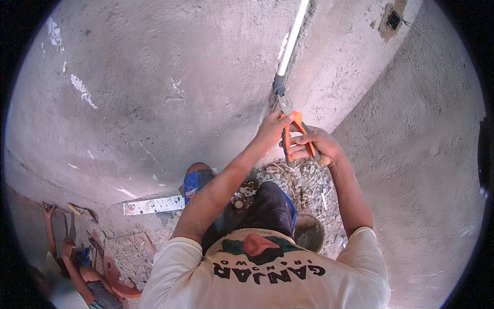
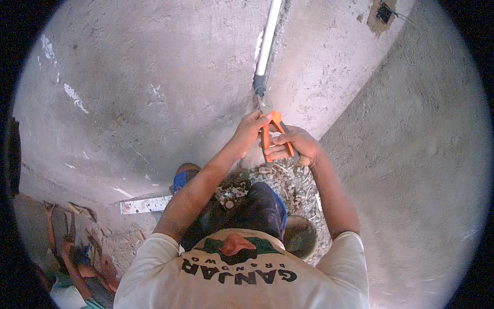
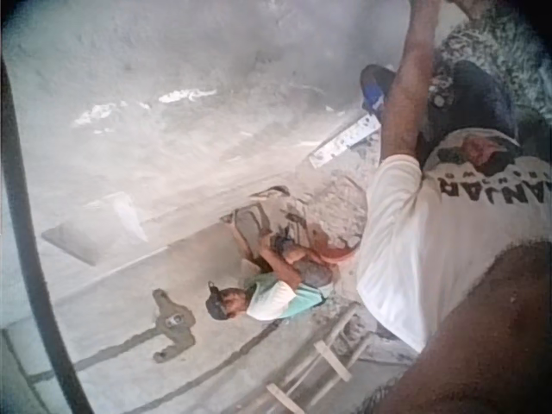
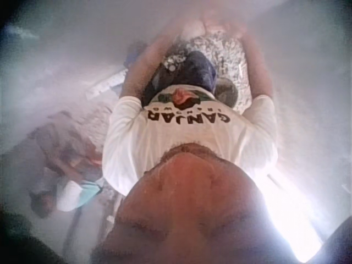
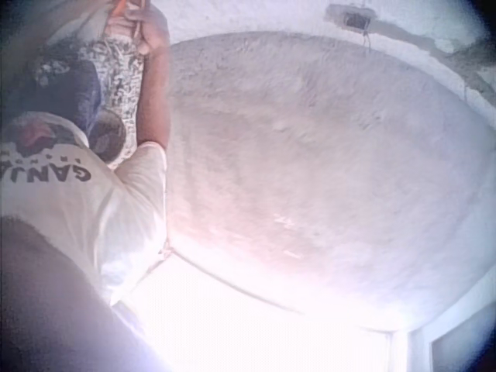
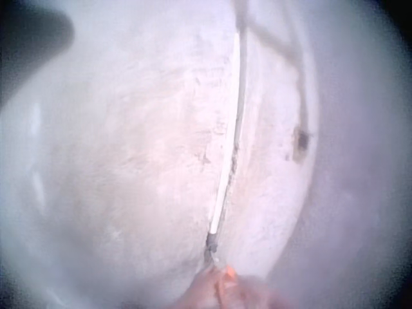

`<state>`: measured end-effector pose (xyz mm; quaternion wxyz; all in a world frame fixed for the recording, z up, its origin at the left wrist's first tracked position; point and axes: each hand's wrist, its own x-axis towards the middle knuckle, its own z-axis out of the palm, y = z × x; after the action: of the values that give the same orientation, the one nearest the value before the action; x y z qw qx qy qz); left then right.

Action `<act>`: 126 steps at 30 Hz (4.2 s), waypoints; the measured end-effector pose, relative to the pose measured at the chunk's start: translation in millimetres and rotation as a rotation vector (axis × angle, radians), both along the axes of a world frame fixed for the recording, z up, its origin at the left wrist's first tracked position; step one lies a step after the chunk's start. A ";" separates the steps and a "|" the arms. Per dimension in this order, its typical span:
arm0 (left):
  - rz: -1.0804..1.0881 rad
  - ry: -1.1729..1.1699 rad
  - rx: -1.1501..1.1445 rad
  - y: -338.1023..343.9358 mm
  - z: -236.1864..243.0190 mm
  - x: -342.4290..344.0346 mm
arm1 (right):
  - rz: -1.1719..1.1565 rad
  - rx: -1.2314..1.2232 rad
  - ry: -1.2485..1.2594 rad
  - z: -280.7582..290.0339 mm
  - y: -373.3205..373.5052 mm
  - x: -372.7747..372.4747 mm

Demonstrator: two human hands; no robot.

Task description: The person applies adhesive to a PVC pipe and a fitting using a small brush, connects them together, and then uses a pair of pliers to adjust a fitting on the plumbing system.

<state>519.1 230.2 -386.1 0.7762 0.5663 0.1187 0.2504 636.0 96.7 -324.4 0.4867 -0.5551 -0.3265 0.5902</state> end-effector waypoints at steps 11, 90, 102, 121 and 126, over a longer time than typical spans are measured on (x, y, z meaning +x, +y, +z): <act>-0.283 -0.214 -0.409 10.4 -5.7 22.9 | -0.079 -0.065 -0.152 7.0 8.5 8.0; -0.405 -0.480 -0.509 10.9 -17.2 46.0 | -0.216 0.152 -0.709 1.1 -26.5 -18.1; -0.431 -0.523 -0.538 0.1 -13.8 50.3 | -0.448 0.124 -0.712 14.2 -29.6 -34.4; -0.455 -0.675 -0.681 -4.8 -12.3 66.0 | -0.318 0.145 -2.044 7.9 -31.1 -62.0; -0.426 -0.631 -0.697 -1.3 -16.6 67.5 | -0.324 0.011 -2.244 -15.9 -20.7 -54.6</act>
<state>586.6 228.9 -402.6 0.9506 0.1828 -0.1629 0.1908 581.4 76.1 -340.2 -0.0079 -0.8044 -0.5052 -0.3125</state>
